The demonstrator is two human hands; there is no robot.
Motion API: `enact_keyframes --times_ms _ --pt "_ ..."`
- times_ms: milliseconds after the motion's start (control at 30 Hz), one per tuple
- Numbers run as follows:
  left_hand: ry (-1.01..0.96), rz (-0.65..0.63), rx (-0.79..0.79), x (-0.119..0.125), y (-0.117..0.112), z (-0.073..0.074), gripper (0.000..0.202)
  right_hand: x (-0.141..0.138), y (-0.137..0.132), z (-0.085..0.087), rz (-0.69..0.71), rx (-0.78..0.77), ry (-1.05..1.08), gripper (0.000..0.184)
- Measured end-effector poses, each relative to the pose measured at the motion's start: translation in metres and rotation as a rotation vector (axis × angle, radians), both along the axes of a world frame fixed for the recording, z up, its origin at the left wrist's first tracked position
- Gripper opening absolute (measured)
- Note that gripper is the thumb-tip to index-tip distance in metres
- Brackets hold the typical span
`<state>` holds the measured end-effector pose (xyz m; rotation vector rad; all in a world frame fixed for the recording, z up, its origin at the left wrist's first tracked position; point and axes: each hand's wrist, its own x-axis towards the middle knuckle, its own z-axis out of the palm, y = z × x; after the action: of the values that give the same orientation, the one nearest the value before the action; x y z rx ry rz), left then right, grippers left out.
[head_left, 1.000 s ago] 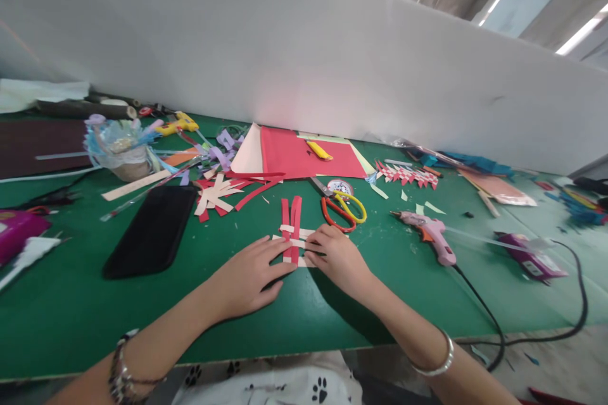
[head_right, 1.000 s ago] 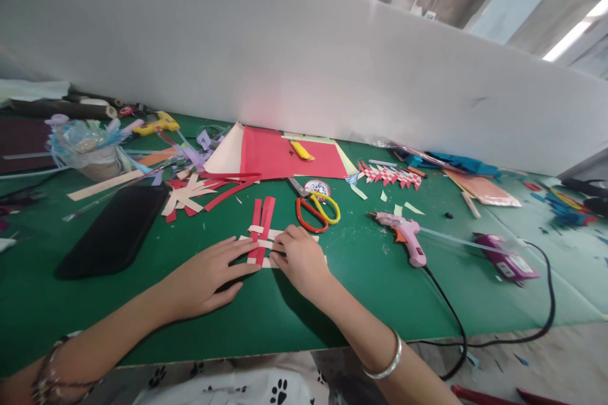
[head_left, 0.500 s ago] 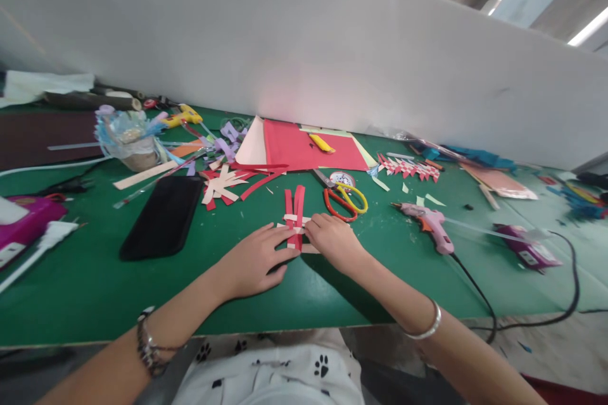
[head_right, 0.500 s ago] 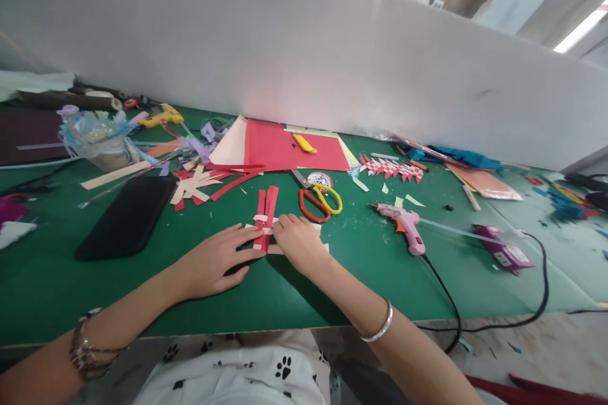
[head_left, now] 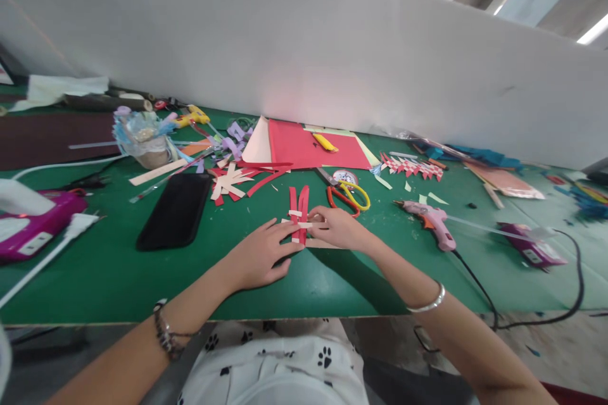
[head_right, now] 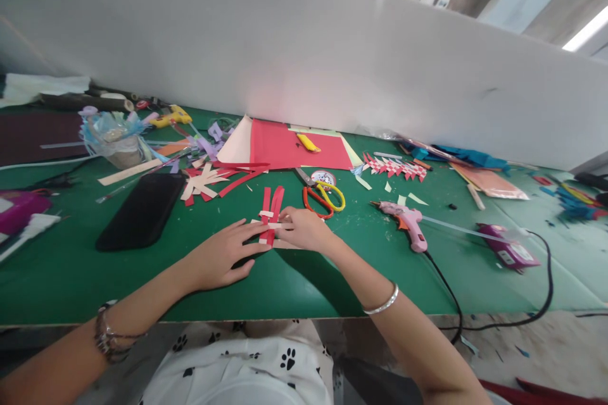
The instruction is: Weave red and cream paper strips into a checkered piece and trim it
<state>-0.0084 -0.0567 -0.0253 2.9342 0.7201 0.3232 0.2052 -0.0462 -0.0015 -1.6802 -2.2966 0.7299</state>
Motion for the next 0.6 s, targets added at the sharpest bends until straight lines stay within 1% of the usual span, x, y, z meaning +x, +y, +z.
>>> enact_keyframes --times_ms 67,133,233,433,600 --pt "-0.014 -0.004 -0.003 0.0 -0.001 0.0 0.035 0.001 0.003 0.0 -0.064 -0.039 0.042 0.028" --pt "-0.032 -0.002 -0.013 0.0 -0.001 0.0 0.035 0.002 0.006 -0.002 -0.08 -0.057 0.023 0.03" --pt "-0.043 0.014 -0.03 0.0 -0.002 0.0 0.034 0.003 0.009 -0.003 -0.043 -0.064 -0.013 0.028" --pt "-0.035 0.037 -0.027 0.0 -0.001 -0.002 0.035 0.006 0.012 -0.006 0.018 -0.096 0.026 0.026" --pt "-0.047 0.033 -0.013 -0.001 -0.001 -0.004 0.035 0.012 0.009 -0.008 0.043 -0.085 0.049 0.025"
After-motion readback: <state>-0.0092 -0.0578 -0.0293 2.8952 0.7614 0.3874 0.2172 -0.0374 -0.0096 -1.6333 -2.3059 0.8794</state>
